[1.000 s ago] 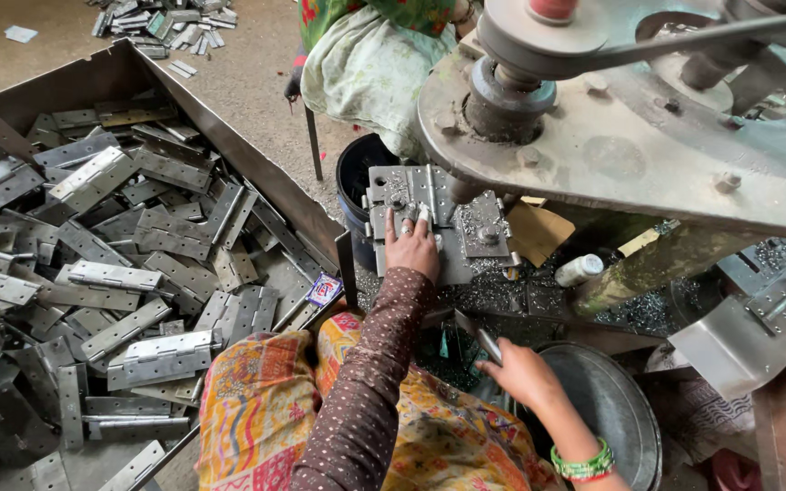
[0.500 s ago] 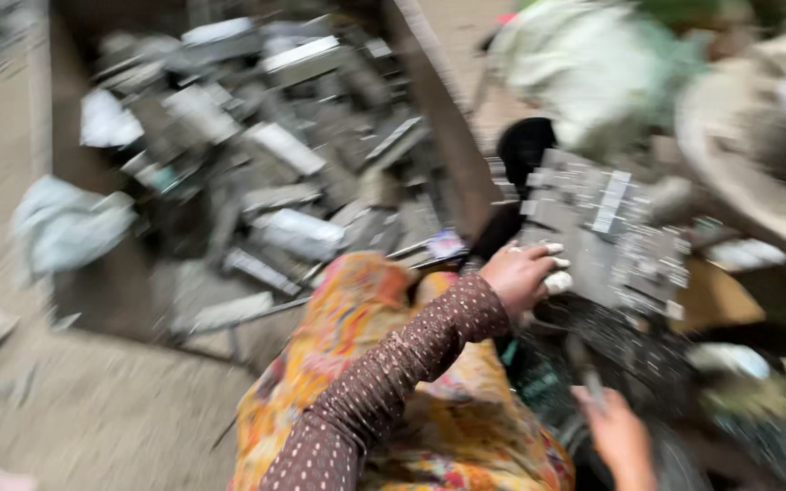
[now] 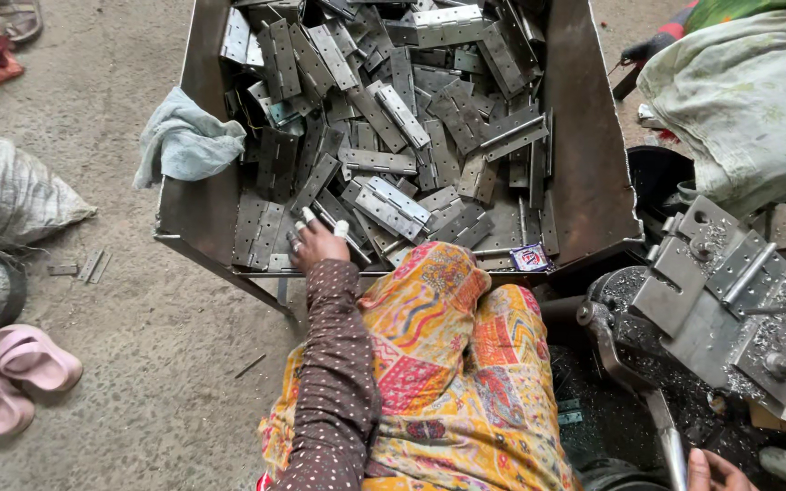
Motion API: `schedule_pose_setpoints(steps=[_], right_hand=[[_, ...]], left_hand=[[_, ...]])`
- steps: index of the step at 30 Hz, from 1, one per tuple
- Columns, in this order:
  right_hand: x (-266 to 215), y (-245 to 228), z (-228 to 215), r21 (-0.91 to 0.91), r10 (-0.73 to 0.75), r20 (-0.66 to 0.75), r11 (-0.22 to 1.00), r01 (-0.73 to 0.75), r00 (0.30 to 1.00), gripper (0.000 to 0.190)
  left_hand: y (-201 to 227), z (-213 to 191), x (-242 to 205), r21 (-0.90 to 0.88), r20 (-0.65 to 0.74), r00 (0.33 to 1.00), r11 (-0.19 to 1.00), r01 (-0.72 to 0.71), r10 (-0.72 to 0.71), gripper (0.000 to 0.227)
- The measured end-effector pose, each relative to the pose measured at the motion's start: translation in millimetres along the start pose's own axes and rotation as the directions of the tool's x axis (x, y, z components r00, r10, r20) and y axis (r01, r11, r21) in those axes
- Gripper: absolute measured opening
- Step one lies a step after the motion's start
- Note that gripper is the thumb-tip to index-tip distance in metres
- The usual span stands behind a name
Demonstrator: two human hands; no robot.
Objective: The person repeatedly picks metal hinge-like parts from a large bin, places them into a grinding machine, and operates a lever to grind the parts. After each cycle, the person returns the part to the bin and repeats the process.
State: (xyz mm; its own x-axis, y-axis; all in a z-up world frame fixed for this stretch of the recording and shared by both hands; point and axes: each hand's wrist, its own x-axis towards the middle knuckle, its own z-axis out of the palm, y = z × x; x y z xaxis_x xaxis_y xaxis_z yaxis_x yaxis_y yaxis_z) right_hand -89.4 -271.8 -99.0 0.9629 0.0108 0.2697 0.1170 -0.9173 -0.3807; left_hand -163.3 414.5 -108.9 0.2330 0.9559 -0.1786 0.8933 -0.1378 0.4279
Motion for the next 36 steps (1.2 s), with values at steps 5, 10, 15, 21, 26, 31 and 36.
schedule_pose_setpoints(steps=[5,10,15,21,26,31,36], right_hand=[[-6.5,-5.8,-0.4,0.132,0.044,-0.027,0.99,-0.04,0.999,0.037],[-13.1,-7.4,-1.5,0.078,0.059,-0.036,0.995,-0.057,0.998,0.033],[-14.1,-4.4,-4.6,0.03,0.082,0.0,0.996,-0.081,0.997,0.034],[-16.4,-2.5,-2.8,0.034,0.136,0.021,0.99,-0.137,0.99,0.035],[-16.0,-21.4,-13.8,-0.061,0.177,0.057,0.983,-0.173,0.983,0.036],[-27.9,-57.1,-34.9,-0.093,0.185,0.055,0.979,-0.179,0.981,0.036],[-23.1,-94.6,-47.0,-0.063,0.232,0.081,0.972,-0.227,0.969,0.035]], left_hand=[[10.2,14.7,8.1,0.229,-0.146,0.814,0.82,-0.525,0.562,0.066],[45.8,18.4,30.3,0.207,0.444,0.494,0.451,-0.868,0.747,0.045],[49.6,22.8,36.7,0.292,0.242,0.202,0.127,-0.948,0.949,0.062],[36.7,51.8,24.0,0.323,0.174,0.011,-0.047,-0.945,0.985,0.039],[45.7,68.6,21.6,0.34,0.047,0.005,-0.011,-0.94,0.999,0.024],[54.9,70.7,29.7,0.219,0.012,0.087,0.083,-0.972,0.996,0.025],[51.4,34.0,34.0,0.269,0.061,0.106,0.086,-0.959,0.992,0.03]])
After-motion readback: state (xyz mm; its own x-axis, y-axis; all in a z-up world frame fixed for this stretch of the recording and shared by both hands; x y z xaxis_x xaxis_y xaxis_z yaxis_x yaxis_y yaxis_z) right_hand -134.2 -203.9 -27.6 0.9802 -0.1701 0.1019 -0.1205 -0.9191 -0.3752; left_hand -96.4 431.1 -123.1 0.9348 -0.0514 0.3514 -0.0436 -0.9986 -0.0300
